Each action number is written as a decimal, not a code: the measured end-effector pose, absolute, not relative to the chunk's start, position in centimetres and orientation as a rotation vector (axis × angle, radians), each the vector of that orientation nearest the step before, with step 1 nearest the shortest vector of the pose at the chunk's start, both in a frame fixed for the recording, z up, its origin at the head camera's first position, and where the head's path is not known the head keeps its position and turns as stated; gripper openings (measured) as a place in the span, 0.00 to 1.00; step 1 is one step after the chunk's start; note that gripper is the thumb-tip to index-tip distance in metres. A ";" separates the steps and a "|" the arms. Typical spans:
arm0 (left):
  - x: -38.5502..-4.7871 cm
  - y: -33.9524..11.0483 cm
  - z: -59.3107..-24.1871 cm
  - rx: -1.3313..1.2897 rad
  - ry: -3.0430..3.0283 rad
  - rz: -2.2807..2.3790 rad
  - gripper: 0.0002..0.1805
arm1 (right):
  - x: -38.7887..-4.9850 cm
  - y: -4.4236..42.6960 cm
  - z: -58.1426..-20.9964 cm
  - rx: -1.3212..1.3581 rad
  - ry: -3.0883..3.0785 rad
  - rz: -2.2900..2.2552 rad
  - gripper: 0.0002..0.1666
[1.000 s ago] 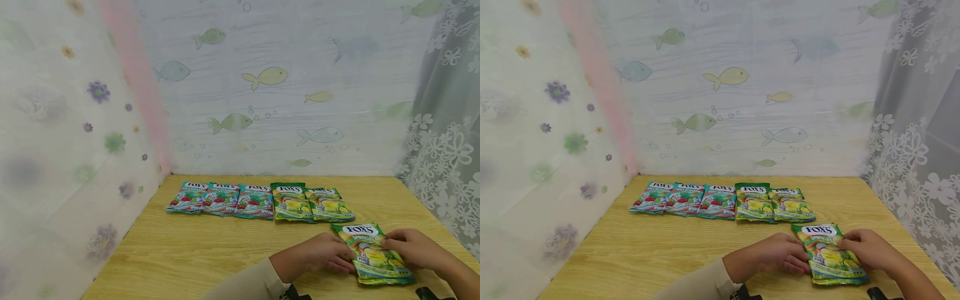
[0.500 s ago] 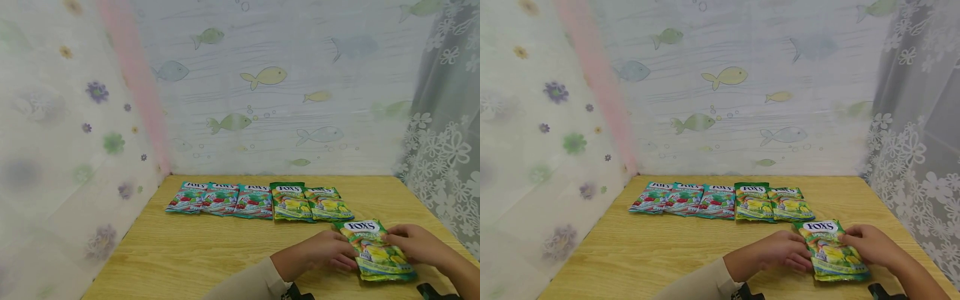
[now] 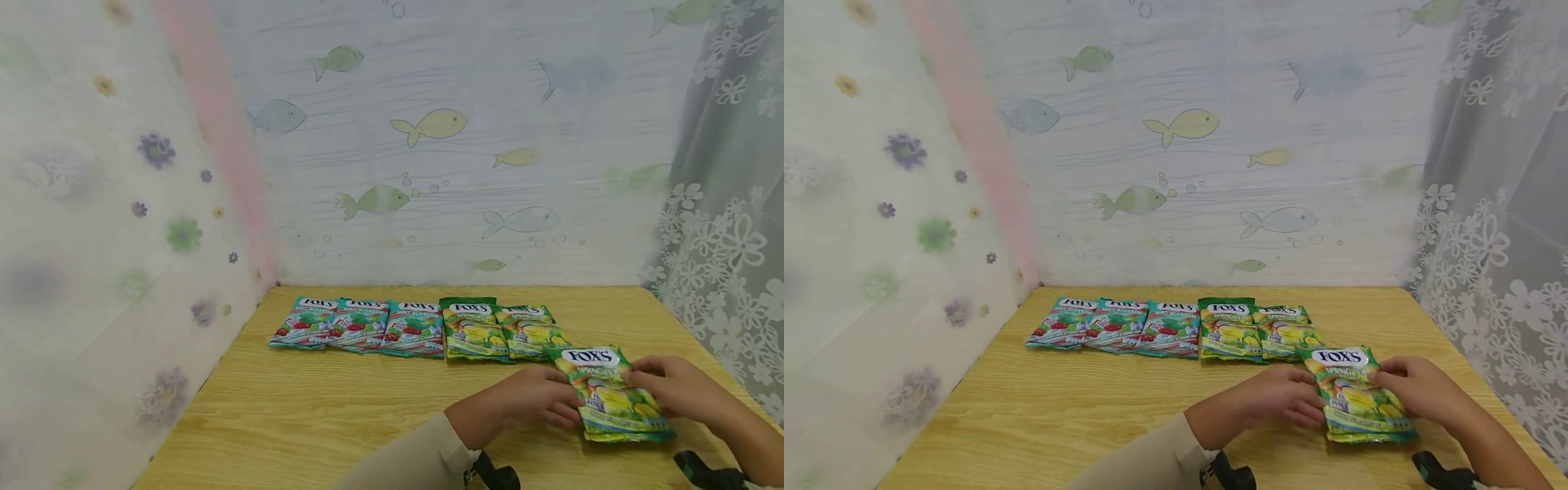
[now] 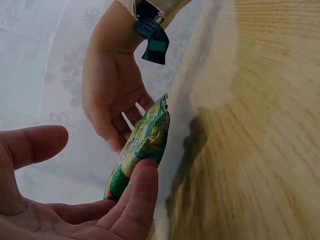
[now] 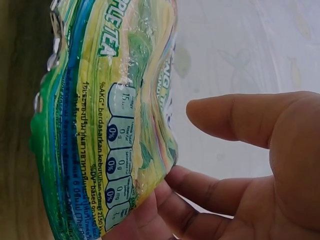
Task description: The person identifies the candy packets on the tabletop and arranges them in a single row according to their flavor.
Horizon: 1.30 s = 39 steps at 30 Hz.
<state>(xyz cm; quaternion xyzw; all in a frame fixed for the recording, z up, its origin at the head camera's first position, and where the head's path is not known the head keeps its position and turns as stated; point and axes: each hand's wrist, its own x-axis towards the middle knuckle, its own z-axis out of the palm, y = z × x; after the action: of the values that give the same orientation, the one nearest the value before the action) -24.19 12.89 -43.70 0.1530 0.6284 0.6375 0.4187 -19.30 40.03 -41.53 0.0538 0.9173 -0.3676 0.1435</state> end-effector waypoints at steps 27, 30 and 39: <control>-26.2 14.5 -43.0 0.393 1.740 1.684 0.29 | -21.3 40.6 -40.5 0.154 2.769 -1.067 0.47; -26.7 14.8 -43.0 0.396 1.750 1.694 0.29 | -21.6 40.8 -40.4 0.149 2.793 -1.078 0.47; -28.0 15.8 -43.3 0.393 1.725 1.756 0.29 | -22.7 40.8 -40.8 0.201 2.874 -1.107 0.45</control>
<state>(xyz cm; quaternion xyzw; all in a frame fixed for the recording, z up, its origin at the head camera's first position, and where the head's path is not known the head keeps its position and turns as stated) -27.97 15.81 -43.33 0.1494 0.6559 0.6677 0.3189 -22.72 40.82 -40.77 0.0651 0.9309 -0.3585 0.0276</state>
